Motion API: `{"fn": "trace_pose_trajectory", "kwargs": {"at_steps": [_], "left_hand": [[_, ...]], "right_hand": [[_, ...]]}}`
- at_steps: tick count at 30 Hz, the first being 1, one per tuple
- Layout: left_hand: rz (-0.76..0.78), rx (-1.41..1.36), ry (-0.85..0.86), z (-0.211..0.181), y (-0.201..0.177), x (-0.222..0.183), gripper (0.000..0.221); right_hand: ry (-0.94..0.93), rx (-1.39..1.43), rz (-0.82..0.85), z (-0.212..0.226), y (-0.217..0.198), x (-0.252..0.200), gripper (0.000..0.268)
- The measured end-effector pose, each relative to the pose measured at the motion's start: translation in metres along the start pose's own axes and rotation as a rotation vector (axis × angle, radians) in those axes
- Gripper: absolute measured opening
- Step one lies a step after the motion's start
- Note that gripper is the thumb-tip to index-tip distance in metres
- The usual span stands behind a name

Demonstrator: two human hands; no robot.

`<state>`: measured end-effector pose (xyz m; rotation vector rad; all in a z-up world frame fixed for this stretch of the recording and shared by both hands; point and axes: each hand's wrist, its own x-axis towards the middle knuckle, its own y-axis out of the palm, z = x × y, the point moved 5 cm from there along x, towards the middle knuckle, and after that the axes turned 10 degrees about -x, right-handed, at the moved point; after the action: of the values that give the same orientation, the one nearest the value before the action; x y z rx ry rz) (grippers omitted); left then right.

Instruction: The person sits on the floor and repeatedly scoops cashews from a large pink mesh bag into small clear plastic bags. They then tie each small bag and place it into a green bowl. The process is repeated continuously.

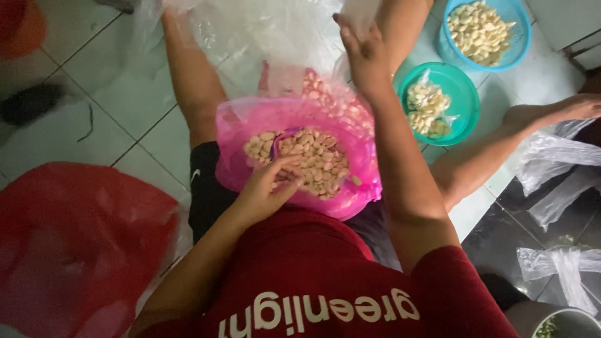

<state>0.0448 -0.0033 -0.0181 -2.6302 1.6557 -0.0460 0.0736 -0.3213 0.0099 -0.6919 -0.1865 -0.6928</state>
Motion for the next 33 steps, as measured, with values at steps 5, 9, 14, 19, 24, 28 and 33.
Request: {"fn": "trace_pose_trajectory", "kwargs": {"at_steps": [5,9,14,19,24,28,33], "left_hand": [[-0.124,-0.052,0.028,0.011,-0.015,0.012,0.052],[-0.076,-0.295,0.035,0.002,-0.01,0.023,0.064],[-0.089,-0.435,0.044,-0.019,0.0,0.021,0.036],[-0.215,-0.39,0.049,0.0,-0.008,0.021,0.014],[-0.382,-0.163,0.203,0.003,-0.009,0.016,0.014],[-0.311,-0.357,0.109,0.046,0.007,0.008,0.014],[-0.11,-0.699,-0.095,0.076,0.019,-0.009,0.013]], "right_hand": [[0.229,0.293,0.201,0.068,-0.021,-0.069,0.045],[0.398,1.034,0.276,0.068,-0.009,-0.104,0.039],[0.503,1.18,0.321,0.072,0.003,-0.122,0.039],[0.732,1.073,0.31,0.064,0.017,-0.142,0.058],[0.526,0.354,-0.114,0.05,0.014,-0.175,0.032],[0.206,0.231,0.138,0.083,0.026,-0.218,0.018],[0.714,0.877,0.234,0.041,0.046,-0.243,0.003]]}}
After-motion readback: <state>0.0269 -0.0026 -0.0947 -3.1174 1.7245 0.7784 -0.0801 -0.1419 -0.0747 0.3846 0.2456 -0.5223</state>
